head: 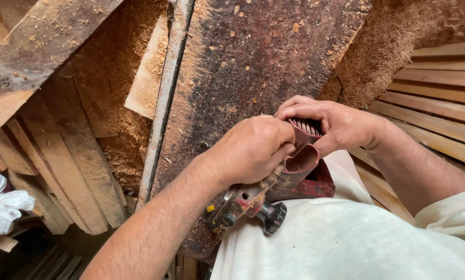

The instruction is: Disassembling and inspecting an electric hand planer for repair using screwdrivers to remove housing screws.

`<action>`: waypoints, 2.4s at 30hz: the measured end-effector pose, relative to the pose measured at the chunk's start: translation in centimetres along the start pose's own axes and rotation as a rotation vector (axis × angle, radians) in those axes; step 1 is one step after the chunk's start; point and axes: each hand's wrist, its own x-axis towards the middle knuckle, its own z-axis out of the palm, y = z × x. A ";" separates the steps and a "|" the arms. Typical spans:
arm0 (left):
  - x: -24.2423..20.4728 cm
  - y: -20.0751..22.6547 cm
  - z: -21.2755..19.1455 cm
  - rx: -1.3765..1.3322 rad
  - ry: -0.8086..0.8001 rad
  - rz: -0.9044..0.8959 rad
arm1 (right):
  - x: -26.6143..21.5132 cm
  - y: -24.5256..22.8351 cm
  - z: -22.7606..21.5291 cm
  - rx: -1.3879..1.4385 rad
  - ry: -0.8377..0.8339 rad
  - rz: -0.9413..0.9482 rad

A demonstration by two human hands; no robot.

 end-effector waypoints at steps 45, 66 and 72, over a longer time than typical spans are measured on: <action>1.7 3.1 -2.0 0.255 -0.188 -0.084 | -0.9 1.9 -0.8 0.095 0.015 -0.042; 0.8 6.7 1.4 0.576 -0.154 -0.348 | -0.9 1.5 7.8 -0.191 0.541 -0.088; -6.4 9.1 2.3 0.202 0.931 -0.067 | -1.5 1.7 12.5 -0.224 0.753 -0.161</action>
